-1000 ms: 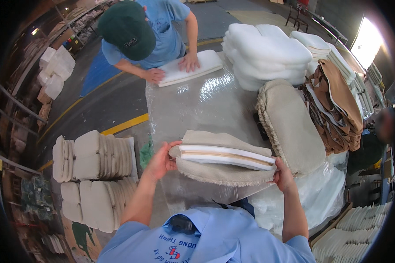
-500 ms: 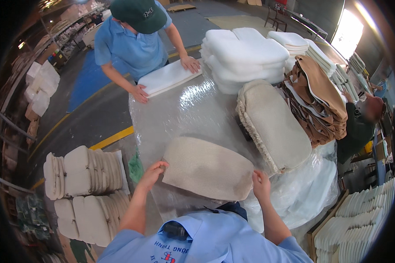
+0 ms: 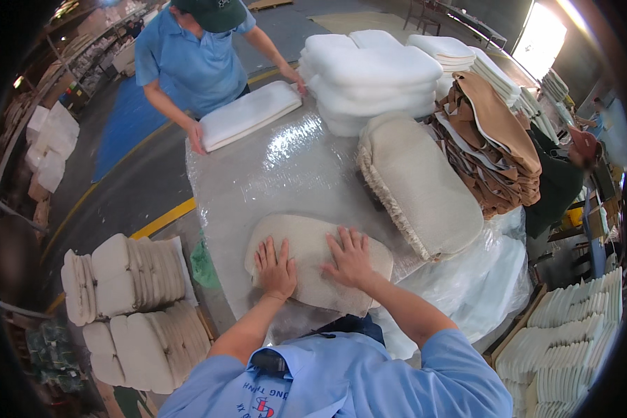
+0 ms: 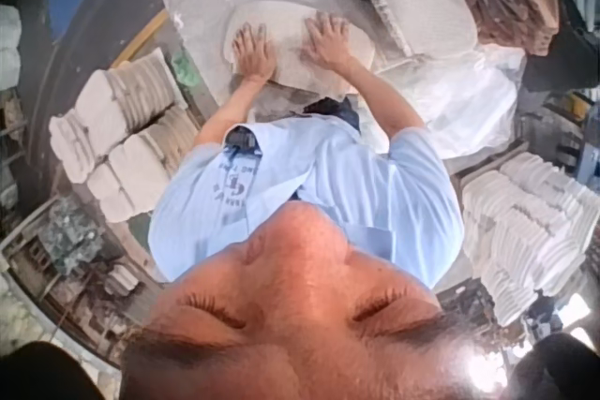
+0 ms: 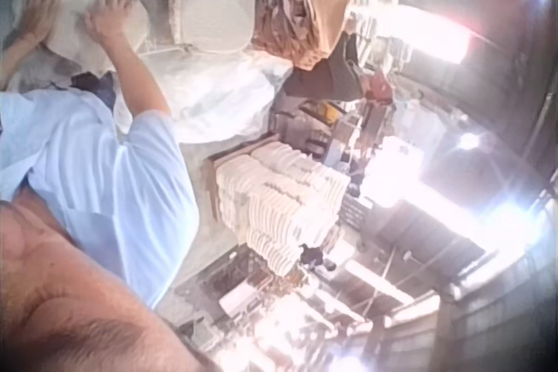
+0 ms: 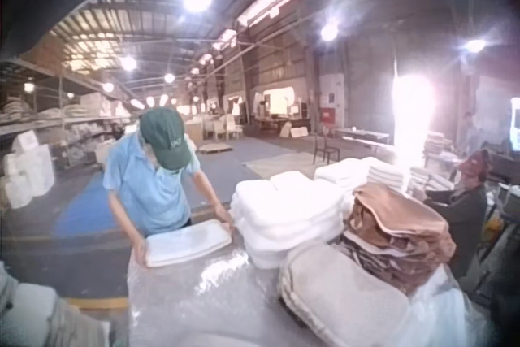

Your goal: The person repeatedly picks up foam inserts and fabric covers, inserts the foam into the covers, and stacks the finished cushions on a table. The person also handles stacks of foam and covers, moving them between piles during the process.

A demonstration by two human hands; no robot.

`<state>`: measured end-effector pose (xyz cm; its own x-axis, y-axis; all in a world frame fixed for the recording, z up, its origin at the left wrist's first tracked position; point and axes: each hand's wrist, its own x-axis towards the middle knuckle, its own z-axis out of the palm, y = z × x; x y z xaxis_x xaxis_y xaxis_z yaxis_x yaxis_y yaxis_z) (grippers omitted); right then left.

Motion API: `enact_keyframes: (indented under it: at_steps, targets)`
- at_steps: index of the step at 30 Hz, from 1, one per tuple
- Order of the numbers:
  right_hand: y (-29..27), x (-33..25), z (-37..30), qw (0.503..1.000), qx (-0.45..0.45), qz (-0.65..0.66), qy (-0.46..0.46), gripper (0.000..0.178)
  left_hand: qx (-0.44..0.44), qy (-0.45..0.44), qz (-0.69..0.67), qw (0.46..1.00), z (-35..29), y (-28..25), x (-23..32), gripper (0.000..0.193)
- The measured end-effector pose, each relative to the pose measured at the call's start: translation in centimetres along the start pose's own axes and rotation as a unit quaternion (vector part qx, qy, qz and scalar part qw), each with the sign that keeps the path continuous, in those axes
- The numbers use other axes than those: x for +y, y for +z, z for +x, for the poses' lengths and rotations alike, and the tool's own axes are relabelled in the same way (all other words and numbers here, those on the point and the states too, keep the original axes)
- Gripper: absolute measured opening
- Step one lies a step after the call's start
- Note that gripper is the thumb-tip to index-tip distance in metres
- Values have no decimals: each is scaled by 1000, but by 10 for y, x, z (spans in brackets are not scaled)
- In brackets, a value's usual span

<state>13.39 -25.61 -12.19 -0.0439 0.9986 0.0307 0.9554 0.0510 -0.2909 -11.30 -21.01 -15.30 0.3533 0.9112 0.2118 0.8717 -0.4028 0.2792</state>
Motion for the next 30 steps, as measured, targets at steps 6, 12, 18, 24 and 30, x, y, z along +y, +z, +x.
enact_keyframes:
  at_steps: [6, 12, 18, 24, 30]
  targets:
    - [-42, 63, 47, 958, -202, 188, 79, 92, 4, 36, -34, 999, -14, -3, 12, 64]
    - [-118, -11, -14, 970, -134, 202, -16, 52, 82, -138, -341, 926, -28, -39, 17, 70]
    - [-112, -73, -73, 983, 21, 167, -74, 36, 111, -171, -596, 777, 27, -41, 49, 74]
    - [-75, -45, -41, 899, -60, 433, -18, 70, 78, -217, -719, 656, 30, -32, 72, 79]
    - [-21, -53, 8, 668, -197, 716, 39, 85, 64, -256, -758, 596, 11, 8, 68, 74]
